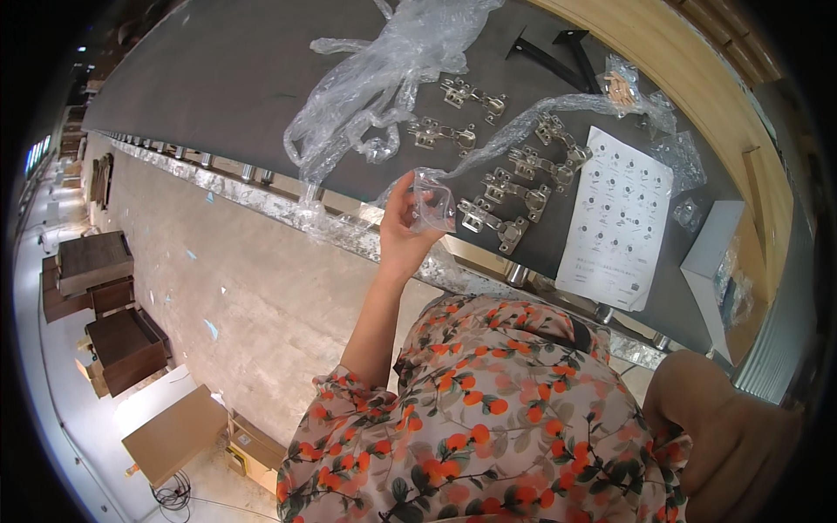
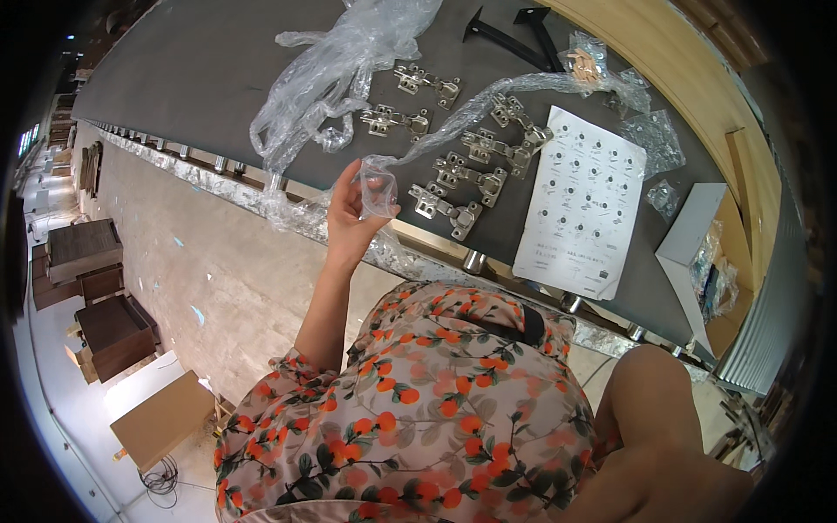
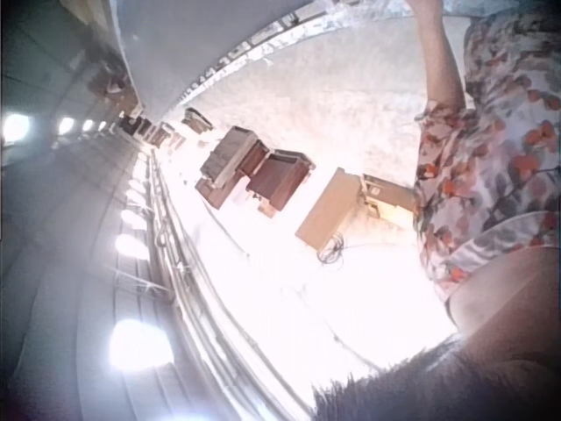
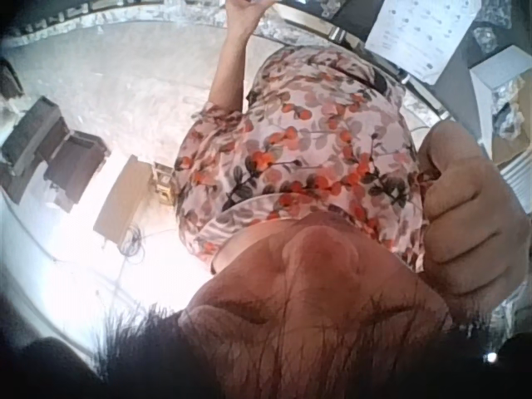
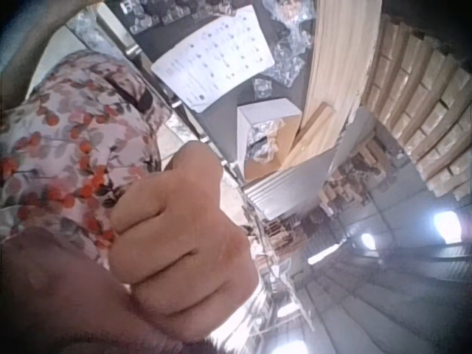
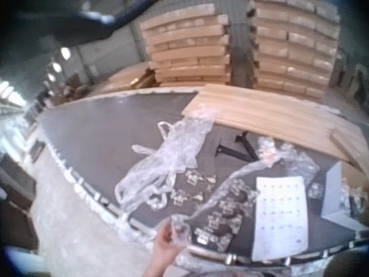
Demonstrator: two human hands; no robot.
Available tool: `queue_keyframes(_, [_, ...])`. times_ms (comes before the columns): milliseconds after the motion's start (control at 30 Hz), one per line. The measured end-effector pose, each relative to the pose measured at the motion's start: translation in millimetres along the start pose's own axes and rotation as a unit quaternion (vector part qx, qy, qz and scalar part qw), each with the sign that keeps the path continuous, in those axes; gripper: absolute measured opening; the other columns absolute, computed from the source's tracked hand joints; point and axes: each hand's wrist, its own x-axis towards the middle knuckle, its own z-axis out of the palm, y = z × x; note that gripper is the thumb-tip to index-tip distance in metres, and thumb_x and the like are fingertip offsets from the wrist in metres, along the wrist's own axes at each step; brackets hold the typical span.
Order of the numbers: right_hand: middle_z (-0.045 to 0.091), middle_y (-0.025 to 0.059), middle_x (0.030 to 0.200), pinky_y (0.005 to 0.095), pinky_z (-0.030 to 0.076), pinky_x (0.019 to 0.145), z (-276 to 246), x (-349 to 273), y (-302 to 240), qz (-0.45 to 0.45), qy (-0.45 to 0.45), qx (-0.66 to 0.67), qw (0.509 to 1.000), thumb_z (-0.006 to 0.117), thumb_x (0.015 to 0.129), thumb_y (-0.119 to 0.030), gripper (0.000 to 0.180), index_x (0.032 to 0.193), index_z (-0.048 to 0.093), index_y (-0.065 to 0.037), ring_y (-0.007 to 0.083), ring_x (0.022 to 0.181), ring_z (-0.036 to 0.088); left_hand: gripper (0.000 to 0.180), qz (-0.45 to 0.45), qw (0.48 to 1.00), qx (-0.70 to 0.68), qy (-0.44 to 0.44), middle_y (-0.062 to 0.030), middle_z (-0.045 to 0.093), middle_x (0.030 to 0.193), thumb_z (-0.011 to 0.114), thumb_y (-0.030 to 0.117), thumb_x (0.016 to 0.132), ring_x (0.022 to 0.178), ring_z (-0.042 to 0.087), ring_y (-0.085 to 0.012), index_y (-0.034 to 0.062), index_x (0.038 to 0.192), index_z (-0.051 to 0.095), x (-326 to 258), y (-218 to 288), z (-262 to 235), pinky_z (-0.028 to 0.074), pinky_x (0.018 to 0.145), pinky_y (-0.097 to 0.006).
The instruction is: The person organizes furniture hardware by hand, picking up hinges and screws from boxes and bags and placing them on a workspace next to a reference sheet.
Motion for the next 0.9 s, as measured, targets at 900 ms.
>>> queue_keyframes(900, [0.044,0.0027,0.051,0.0252,0.022,0.035,-13,16,38,0.091,-0.217,0.166,0.958,0.064,0.086,-0.022,0.037,0.057,0.054,-0.002,0.0126,0.039,0.040,0.086,0.012,1.000,0.012,0.012,-0.0107,0.059,0.108,0.077,-0.004,0.065,0.092,0.061,-0.0165,0.0049,0.138,0.032,-3,-9,-6,0.050,0.082,-0.031])
